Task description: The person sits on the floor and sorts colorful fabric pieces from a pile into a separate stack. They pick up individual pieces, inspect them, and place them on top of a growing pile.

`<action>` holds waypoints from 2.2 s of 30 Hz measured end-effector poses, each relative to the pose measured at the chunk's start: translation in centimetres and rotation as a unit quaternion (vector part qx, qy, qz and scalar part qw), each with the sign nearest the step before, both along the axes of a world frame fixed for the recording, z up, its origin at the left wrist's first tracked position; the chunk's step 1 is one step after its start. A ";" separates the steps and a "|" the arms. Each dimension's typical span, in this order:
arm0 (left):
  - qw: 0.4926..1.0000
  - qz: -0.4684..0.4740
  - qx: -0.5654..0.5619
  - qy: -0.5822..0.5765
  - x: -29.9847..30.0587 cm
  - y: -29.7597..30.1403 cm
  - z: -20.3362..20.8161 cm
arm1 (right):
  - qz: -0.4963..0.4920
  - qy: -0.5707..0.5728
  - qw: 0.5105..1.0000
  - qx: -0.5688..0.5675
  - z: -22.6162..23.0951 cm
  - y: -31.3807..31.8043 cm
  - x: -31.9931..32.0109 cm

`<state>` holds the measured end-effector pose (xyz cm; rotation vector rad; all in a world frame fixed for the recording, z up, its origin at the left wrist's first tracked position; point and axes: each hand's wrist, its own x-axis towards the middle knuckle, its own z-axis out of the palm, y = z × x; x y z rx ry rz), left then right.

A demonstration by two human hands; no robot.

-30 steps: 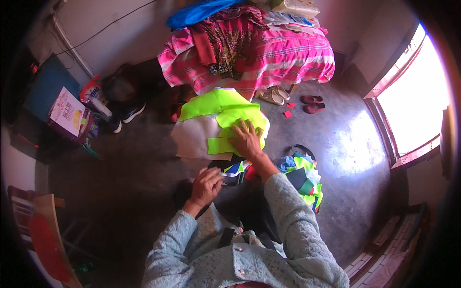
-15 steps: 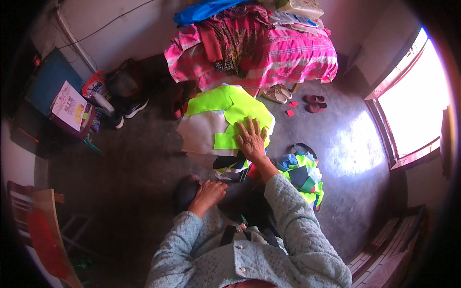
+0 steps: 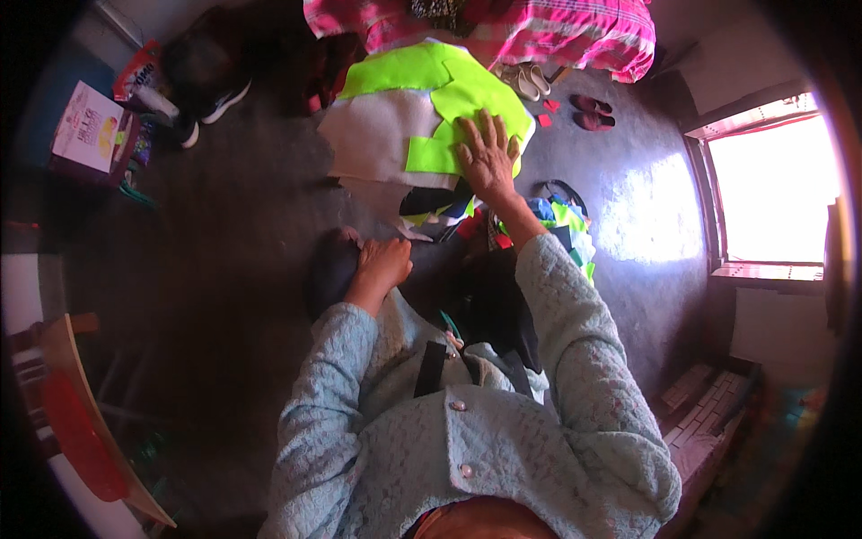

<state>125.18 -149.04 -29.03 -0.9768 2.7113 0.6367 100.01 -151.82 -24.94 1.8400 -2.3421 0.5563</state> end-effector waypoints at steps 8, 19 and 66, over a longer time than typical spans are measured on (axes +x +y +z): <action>1.000 0.008 0.009 0.021 0.1 -0.4 1.0 | 0.002 -0.014 1.000 0.011 -0.1 -0.3 -0.2; 0.999 -0.015 0.015 -0.027 -1.6 -0.5 -0.2 | 0.046 -0.052 0.997 0.030 0.4 0.2 -0.8; 0.991 -0.052 0.048 -0.114 -6.0 -0.5 2.4 | -0.239 -0.148 0.936 0.211 -22.0 28.5 -18.5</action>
